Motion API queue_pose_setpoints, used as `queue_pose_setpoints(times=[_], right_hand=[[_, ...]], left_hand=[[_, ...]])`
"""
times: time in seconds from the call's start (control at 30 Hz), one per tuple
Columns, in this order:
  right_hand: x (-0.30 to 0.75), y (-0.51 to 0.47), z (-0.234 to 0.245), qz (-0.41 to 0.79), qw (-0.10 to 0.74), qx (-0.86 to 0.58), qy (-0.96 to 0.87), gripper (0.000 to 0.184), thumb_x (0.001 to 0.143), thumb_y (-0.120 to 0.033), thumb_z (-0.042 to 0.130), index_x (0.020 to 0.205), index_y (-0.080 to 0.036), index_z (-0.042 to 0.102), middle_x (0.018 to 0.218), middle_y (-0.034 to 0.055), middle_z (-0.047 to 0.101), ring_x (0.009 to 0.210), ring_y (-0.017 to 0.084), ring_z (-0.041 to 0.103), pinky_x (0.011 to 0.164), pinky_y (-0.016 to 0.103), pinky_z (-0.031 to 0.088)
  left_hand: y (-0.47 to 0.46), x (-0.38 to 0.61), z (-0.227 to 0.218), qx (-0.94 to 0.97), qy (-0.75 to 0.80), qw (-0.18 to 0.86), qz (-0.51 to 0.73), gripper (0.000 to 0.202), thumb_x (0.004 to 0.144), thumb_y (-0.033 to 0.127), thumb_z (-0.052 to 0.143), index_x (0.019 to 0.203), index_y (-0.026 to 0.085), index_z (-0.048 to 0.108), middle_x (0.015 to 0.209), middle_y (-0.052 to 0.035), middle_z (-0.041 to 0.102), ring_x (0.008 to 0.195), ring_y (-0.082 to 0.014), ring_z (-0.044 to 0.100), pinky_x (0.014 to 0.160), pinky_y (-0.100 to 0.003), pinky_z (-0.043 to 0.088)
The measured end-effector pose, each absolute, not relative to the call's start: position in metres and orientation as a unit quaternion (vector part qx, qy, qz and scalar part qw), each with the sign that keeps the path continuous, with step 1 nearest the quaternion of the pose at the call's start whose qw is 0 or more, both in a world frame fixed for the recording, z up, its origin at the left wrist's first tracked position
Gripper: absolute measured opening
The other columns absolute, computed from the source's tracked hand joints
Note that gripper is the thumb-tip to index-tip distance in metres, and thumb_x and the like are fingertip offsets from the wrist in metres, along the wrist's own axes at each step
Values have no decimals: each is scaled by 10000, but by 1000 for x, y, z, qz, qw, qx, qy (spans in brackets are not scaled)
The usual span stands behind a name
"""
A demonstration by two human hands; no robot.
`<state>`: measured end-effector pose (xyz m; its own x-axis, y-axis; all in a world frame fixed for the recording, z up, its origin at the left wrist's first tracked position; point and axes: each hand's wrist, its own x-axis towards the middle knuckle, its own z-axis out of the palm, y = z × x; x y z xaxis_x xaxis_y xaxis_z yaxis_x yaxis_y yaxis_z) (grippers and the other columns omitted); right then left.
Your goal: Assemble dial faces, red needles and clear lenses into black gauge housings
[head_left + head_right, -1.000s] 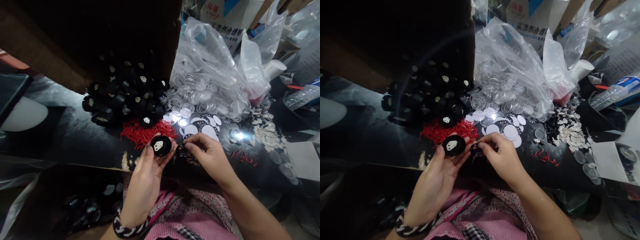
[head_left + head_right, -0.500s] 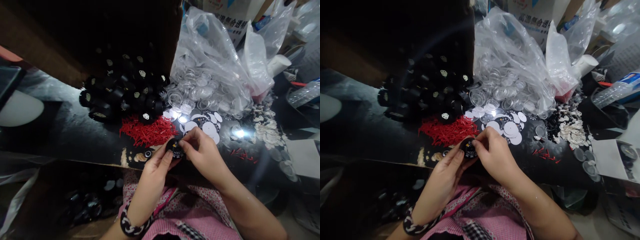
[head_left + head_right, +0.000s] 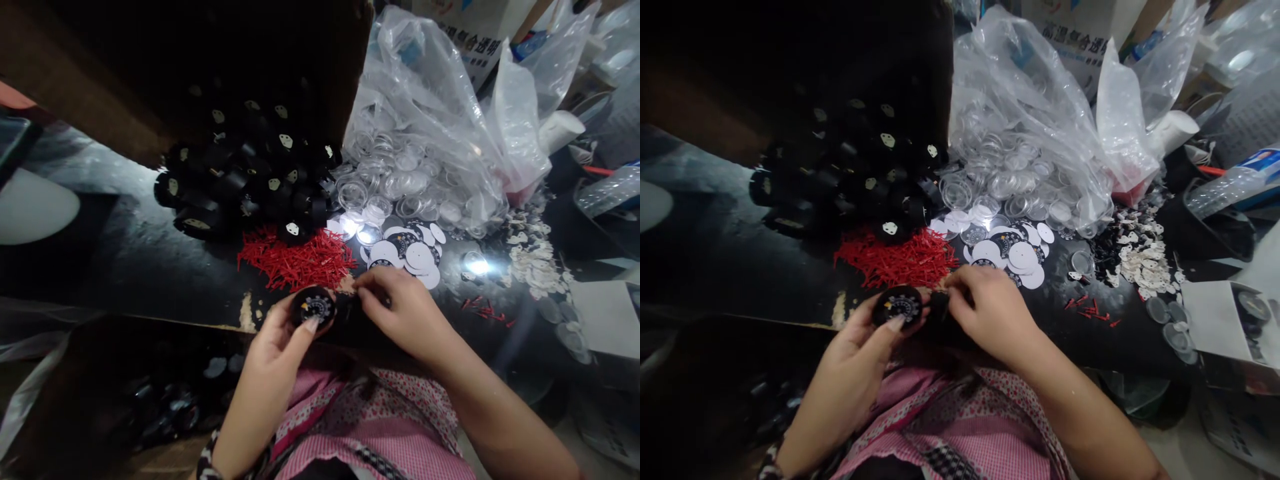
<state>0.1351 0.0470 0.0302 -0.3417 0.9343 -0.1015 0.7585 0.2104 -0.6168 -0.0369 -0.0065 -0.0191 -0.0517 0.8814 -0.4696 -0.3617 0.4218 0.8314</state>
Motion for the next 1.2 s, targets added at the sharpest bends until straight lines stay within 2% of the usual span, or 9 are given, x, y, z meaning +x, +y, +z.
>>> queue_pose_setpoints(times=[0.13, 0.33, 0.53, 0.67, 0.77, 0.9, 0.97, 1.07, 1.2], right_hand=[[127, 71, 21, 92, 30, -577, -811, 125, 918, -228, 504, 889, -172, 612, 871, 89, 675, 824, 247, 598, 705, 360, 349], [123, 82, 16, 33, -22, -561, -827, 161, 921, -254, 498, 861, -154, 609, 864, 114, 674, 816, 267, 599, 698, 366, 317], [125, 67, 24, 168, 88, -555, -810, 101, 899, -247, 558, 829, -187, 600, 804, 25, 658, 766, 185, 576, 721, 321, 335], [123, 57, 27, 175, 117, -532, -820, 110, 913, -286, 575, 894, -187, 619, 880, 45, 656, 819, 205, 557, 738, 332, 341], [126, 52, 31, 151, 131, -517, -832, 131, 926, -272, 563, 846, -183, 617, 848, 52, 640, 807, 215, 535, 724, 342, 335], [127, 47, 37, 258, 225, -497, -798, 81, 915, -207, 580, 840, -194, 608, 842, 23, 629, 810, 179, 559, 752, 321, 379], [126, 44, 40, 306, 256, -493, -774, 72, 919, -183, 566, 862, -196, 608, 861, 17, 628, 825, 164, 574, 764, 306, 398], [123, 43, 41, 299, 240, -512, -769, 85, 919, -164, 554, 861, -193, 609, 855, 21, 629, 822, 169, 572, 759, 317, 393], [123, 43, 42, 281, 220, -524, -773, 93, 912, -157, 564, 835, -191, 603, 832, 18, 630, 802, 173, 562, 741, 328, 368]], left_hand=[[-1, -37, -13, 146, 502, 660, 540, 290, 802, 283, 699, 1081, 224, 645, 1118, -60, 715, 1129, -269, 639, 1014, -446, 494], [17, -28, -7, 108, 433, 692, 568, 222, 832, 230, 665, 1053, 218, 645, 1176, -77, 700, 1186, -272, 610, 1044, -466, 472], [19, -21, -6, 120, 420, 690, 576, 254, 837, 247, 659, 1091, 236, 649, 1188, -66, 703, 1203, -258, 599, 1063, -438, 458], [16, -22, -4, 129, 442, 675, 576, 256, 820, 283, 677, 1070, 227, 669, 1166, -65, 711, 1190, -269, 608, 1050, -432, 470], [16, -25, -2, 137, 441, 684, 565, 263, 833, 297, 662, 1086, 223, 667, 1151, -77, 718, 1164, -270, 626, 1042, -433, 475], [19, -25, -3, 157, 448, 660, 582, 358, 855, 291, 642, 1210, 283, 599, 1150, -55, 715, 1144, -251, 638, 1021, -428, 489], [19, -21, -7, 179, 459, 653, 575, 362, 841, 290, 661, 1198, 307, 605, 1169, -34, 702, 1167, -251, 620, 998, -408, 506], [15, -14, -13, 238, 476, 648, 545, 295, 840, 319, 664, 1134, 313, 641, 1233, 1, 666, 1224, -234, 572, 1017, -353, 484], [8, -12, -13, 310, 487, 626, 524, 302, 883, 338, 618, 1183, 304, 603, 1228, 7, 663, 1187, -192, 592, 1042, -314, 450]])
